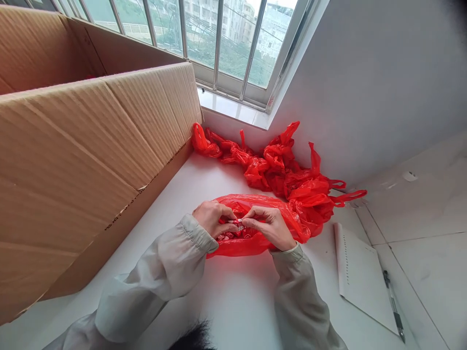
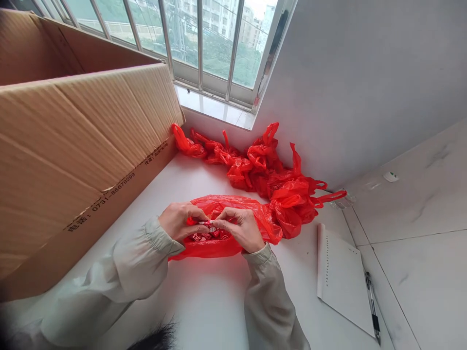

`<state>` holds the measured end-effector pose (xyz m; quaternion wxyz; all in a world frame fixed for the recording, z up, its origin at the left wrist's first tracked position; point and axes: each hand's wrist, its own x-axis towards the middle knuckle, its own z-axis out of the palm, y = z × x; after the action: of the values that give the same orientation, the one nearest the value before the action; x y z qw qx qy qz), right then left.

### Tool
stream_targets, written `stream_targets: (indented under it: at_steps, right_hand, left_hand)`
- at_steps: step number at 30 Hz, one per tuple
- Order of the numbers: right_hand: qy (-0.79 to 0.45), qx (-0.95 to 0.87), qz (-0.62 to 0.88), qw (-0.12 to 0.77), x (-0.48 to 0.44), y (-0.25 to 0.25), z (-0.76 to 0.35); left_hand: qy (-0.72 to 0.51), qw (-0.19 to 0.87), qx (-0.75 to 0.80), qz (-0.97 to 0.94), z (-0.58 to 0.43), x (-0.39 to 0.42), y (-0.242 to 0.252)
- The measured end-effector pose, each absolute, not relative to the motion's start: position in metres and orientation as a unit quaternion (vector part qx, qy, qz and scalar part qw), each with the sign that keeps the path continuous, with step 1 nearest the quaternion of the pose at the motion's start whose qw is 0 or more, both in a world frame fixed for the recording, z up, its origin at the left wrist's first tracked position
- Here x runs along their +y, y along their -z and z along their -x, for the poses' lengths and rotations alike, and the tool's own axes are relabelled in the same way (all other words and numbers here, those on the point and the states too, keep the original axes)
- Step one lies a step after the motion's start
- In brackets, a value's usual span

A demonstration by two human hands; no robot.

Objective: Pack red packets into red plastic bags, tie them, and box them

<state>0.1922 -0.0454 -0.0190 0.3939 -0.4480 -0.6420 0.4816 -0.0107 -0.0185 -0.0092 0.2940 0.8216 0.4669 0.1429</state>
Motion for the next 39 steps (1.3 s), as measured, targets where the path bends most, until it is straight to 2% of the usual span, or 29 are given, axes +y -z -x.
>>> stream_targets:
  at_steps: [7, 16, 22, 28, 34, 39]
  right_hand:
    - [-0.541, -0.593, 0.452, 0.389, -0.042, 0.022, -0.196]
    - [-0.562, -0.590, 0.431, 0.388, -0.043, 0.025, -0.189]
    - [-0.577, -0.560, 0.430, 0.411, -0.043, 0.022, -0.189]
    - [-0.554, -0.532, 0.473, 0.431, -0.040, 0.024, -0.193]
    - [-0.652, -0.517, 0.422, 0.360, -0.041, 0.021, -0.196]
    - [-0.674, -0.518, 0.410, 0.332, -0.041, 0.020, -0.198]
  left_hand:
    - [-0.197, 0.382, 0.423, -0.798, 0.019, -0.017, 0.001]
    - [-0.205, 0.386, 0.426, -0.792, 0.017, -0.022, -0.002]
    - [-0.220, 0.473, 0.428, -0.738, 0.018, -0.018, 0.002]
    - [-0.182, 0.540, 0.430, -0.701, 0.011, -0.020, 0.007]
    - [-0.174, 0.571, 0.412, -0.689, 0.010, -0.014, 0.016]
    - [-0.141, 0.598, 0.385, -0.688, 0.013, -0.011, 0.016]
